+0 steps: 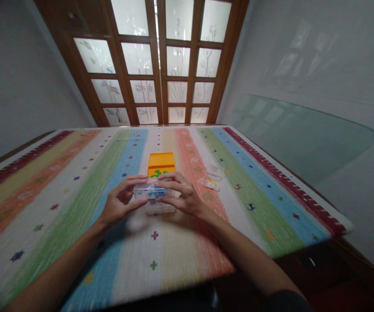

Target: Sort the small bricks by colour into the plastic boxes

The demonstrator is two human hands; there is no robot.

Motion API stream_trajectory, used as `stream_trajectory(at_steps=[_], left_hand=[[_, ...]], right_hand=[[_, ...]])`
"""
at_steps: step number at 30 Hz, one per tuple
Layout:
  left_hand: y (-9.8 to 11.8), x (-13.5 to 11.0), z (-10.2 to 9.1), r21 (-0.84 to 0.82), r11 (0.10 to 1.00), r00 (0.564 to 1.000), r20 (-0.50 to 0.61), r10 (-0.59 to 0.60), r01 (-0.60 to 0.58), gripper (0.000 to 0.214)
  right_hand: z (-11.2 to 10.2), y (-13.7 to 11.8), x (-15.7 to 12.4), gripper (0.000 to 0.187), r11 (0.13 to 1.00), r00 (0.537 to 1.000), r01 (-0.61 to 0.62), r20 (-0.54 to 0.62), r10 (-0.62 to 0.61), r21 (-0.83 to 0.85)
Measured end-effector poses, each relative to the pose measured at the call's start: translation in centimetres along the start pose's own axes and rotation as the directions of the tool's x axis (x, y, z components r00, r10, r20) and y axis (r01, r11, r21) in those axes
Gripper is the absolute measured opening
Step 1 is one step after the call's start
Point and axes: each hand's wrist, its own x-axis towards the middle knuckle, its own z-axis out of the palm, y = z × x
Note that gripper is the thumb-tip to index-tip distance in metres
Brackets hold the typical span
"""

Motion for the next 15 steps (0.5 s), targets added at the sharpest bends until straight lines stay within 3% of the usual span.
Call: stream_trajectory(at_steps=[9, 15], left_hand=[[-0.23, -0.21, -0.33, 0.093, 0.995, 0.999, 0.014, -0.037, 0.036, 0.034], [-0.26, -0.20, -0.34, 0.108, 0.994, 1.000, 0.020, -0.021, 0.019, 0.034]], right_hand=[[0.01, 0.30, 0.14, 0.041, 0.997, 0.999, 0.046, 0.001, -0.046, 0.057], [-0.54, 0.00, 0.43, 0.041, 1.000, 0.998, 0.005, 0.063, -0.007, 0.024]])
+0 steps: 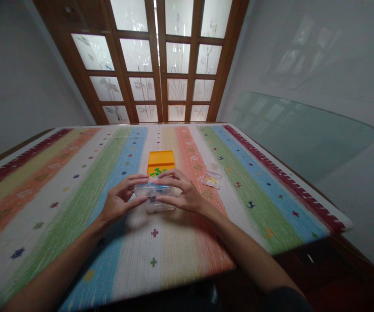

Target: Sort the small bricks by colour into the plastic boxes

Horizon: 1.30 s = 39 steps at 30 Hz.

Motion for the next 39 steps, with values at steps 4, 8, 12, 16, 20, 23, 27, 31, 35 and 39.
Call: stream_trajectory(at_steps=[4, 8, 12, 16, 20, 23, 27, 31, 35, 39], left_hand=[[-0.5, -0.3, -0.2, 0.049, 0.997, 0.998, 0.036, 0.052, -0.054, 0.039], [-1.2, -0.7, -0.3, 0.187, 0.979, 0.993, 0.102, 0.062, -0.080, 0.062], [-1.7, -0.9, -0.1, 0.270, 0.958, 0.989, 0.138, 0.055, -0.091, 0.072], [-1.7, -0.9, -0.1, 0.347, 0.931, 0.981, 0.187, 0.048, -0.112, 0.063], [-1.6, -0.8, -0.3, 0.365, 0.921, 0.975, 0.214, 0.057, -0.134, 0.058], [-1.6, -0.6, -0.4, 0.357, 0.922, 0.970, 0.232, 0.071, -0.152, 0.058], [-1.6, -0.6, -0.5, 0.340, 0.928, 0.967, 0.245, 0.070, -0.153, 0.054], [-1.8, -0.7, -0.4, 0.321, 0.941, 0.972, 0.233, 0.032, -0.108, 0.051], [-1.9, -0.9, -0.4, 0.313, 0.946, 0.974, 0.228, 0.009, -0.082, 0.051], [-1.7, -0.8, -0.5, 0.292, 0.955, 0.973, 0.230, -0.013, -0.056, 0.052]], right_hand=[[-0.8, 0.2, 0.1, 0.051, 0.998, 0.995, -0.062, 0.074, 0.062, -0.003], [-1.5, 0.8, 0.0, 0.060, 0.999, 0.986, -0.036, 0.163, 0.039, -0.017], [-1.9, 1.2, 0.0, 0.063, 1.000, 0.968, -0.011, 0.252, 0.016, -0.023], [-2.1, 1.6, -0.1, 0.062, 0.999, 0.950, -0.032, 0.309, 0.040, -0.030], [-2.1, 2.0, -0.3, 0.061, 0.999, 0.943, -0.036, 0.329, 0.044, -0.032], [-1.8, 1.9, -0.3, 0.061, 0.999, 0.941, -0.015, 0.336, 0.025, -0.034], [-2.8, 1.7, 0.2, 0.071, 0.996, 0.950, -0.031, 0.307, 0.054, -0.078], [-7.5, 2.9, 0.1, 0.075, 0.939, 0.981, -0.190, -0.028, 0.190, -0.288], [-12.8, 6.1, -2.0, 0.083, 0.713, 0.881, -0.473, -0.282, 0.380, -0.517], [-14.9, 9.0, -4.4, 0.077, 0.495, 0.676, -0.701, -0.257, 0.691, -0.513]])
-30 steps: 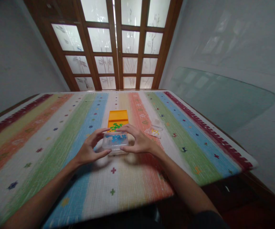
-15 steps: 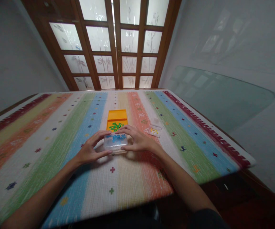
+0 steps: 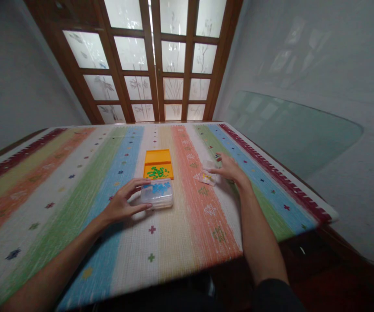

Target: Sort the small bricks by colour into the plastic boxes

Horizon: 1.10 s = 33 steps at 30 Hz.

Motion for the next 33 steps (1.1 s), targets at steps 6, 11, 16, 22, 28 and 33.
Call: stream_trajectory(at_steps=[6, 11, 16, 22, 28, 33], left_hand=[[0.1, 0.0, -0.1, -0.044, 0.999, 1.000, 0.021, -0.022, 0.023, 0.052], [0.2, 0.0, -0.1, -0.043, 0.999, 1.000, 0.021, -0.023, 0.024, 0.051], [0.1, 0.0, -0.2, -0.022, 1.000, 1.000, 0.007, 0.001, -0.001, 0.050], [0.0, 0.0, -0.2, -0.020, 1.000, 1.000, -0.006, -0.007, 0.007, 0.051], [-0.4, -0.1, -0.2, -0.046, 0.998, 1.000, 0.004, -0.031, 0.031, 0.061], [0.2, 0.4, -0.2, -0.032, 0.999, 0.991, -0.132, 0.020, -0.024, 0.090]], right_hand=[[0.7, 0.7, 0.6, 0.028, 0.992, 0.969, -0.100, 0.233, 0.078, 0.081], [0.6, -1.3, 0.1, 0.034, 0.908, 0.982, -0.134, 0.173, 0.069, 0.396], [1.1, -5.5, -0.8, 0.040, 0.758, 0.994, -0.088, 0.106, 0.025, 0.647], [2.9, -10.1, -2.0, 0.043, 0.623, 0.995, 0.046, 0.018, -0.096, 0.781], [4.1, -13.5, -3.4, 0.041, 0.499, 0.989, 0.062, 0.014, -0.147, 0.864], [4.5, -15.6, -4.6, 0.038, 0.453, 0.980, 0.071, 0.021, -0.195, 0.889]])
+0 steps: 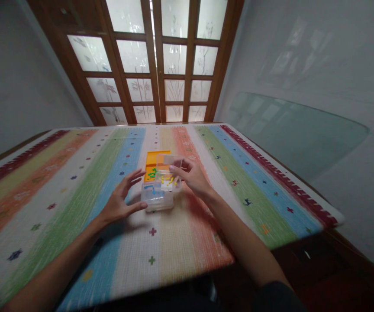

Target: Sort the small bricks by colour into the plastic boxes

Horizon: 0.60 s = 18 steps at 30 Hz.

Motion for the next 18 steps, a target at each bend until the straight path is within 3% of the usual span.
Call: stream_trajectory(at_steps=[3, 6, 10, 14, 16, 18], left_hand=[[1.0, 0.5, 0.2, -0.011, 0.998, 0.997, -0.050, 0.056, -0.057, 0.107], [1.7, 0.6, 0.5, -0.034, 0.996, 0.995, -0.060, 0.076, -0.078, 0.108], [2.0, 0.4, 0.6, -0.048, 0.999, 0.996, -0.091, 0.020, -0.025, 0.088], [2.2, 0.5, 0.6, -0.077, 0.997, 0.980, -0.199, 0.013, -0.028, 0.062], [2.4, 0.6, 0.5, -0.109, 0.994, 0.971, -0.238, -0.005, -0.022, 0.051], [2.7, 0.8, 0.6, -0.148, 0.989, 0.968, -0.249, -0.019, -0.019, 0.043]], right_hand=[[1.5, -0.2, -0.5, 0.035, 1.000, 0.997, 0.011, 0.071, -0.013, 0.019], [2.6, -0.3, -1.0, 0.032, 0.999, 0.990, 0.049, 0.130, -0.051, 0.023], [2.6, -0.2, -1.1, 0.034, 0.996, 0.976, 0.092, 0.196, -0.091, 0.006], [2.0, -0.2, -1.5, 0.049, 0.974, 0.922, 0.226, 0.320, -0.220, 0.019], [2.1, -0.3, -1.9, 0.058, 0.947, 0.901, 0.320, 0.320, -0.295, -0.028], [2.4, -0.4, -2.3, 0.054, 0.913, 0.888, 0.396, 0.297, -0.351, -0.104]])
